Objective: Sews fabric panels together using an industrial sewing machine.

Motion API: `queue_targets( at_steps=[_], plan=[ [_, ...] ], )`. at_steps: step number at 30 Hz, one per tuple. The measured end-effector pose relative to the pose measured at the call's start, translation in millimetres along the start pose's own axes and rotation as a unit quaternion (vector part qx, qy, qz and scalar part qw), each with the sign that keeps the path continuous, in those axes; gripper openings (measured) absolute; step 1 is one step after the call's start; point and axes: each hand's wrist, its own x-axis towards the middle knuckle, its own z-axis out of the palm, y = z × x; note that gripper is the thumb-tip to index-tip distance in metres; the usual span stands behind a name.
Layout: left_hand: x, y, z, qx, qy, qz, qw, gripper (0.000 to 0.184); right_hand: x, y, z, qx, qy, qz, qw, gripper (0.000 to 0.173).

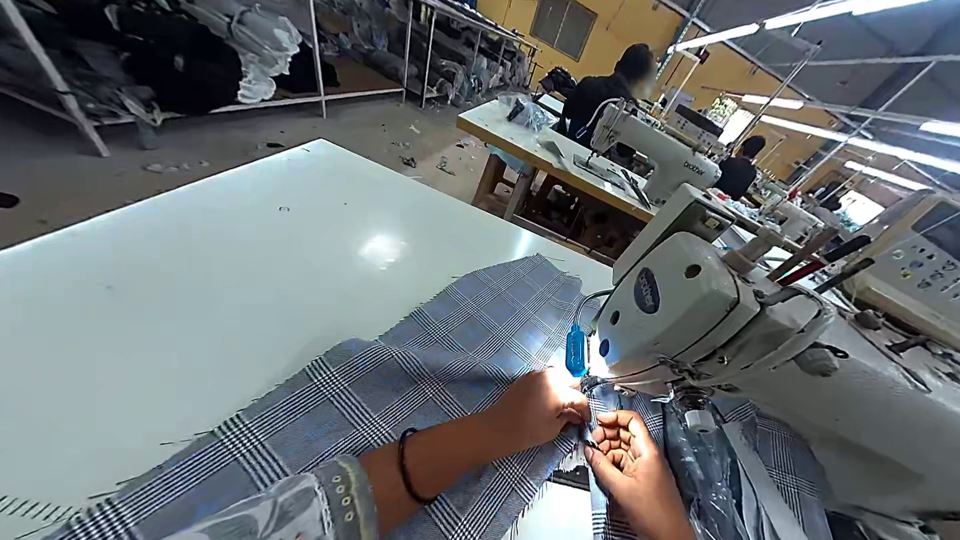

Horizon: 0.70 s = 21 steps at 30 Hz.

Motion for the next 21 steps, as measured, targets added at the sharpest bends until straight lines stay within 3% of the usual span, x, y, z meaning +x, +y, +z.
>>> queue_targets(
  at_steps=[8, 15, 21],
  plan=[
    [-1.4, -4.7, 9.1, 0.051, 0.050, 0.014, 0.997, 0.013, -3.4, -5.4, 6.4, 0.026, 0.105, 0.002, 0.994, 0.019],
    [-2.6, -3.6, 9.6, 0.052, 0.055, 0.006, 0.997, 0.017, -1.6, -1.2, 10.7, 0.003, 0.124, -0.021, 0.992, 0.011],
    [-2.6, -6.4, 9.9, 0.008, 0.054, -0.015, 0.998, 0.020, -0.6, 5.3, 13.7, -0.050, 0.128, -0.082, 0.987, 0.015]
  ],
)
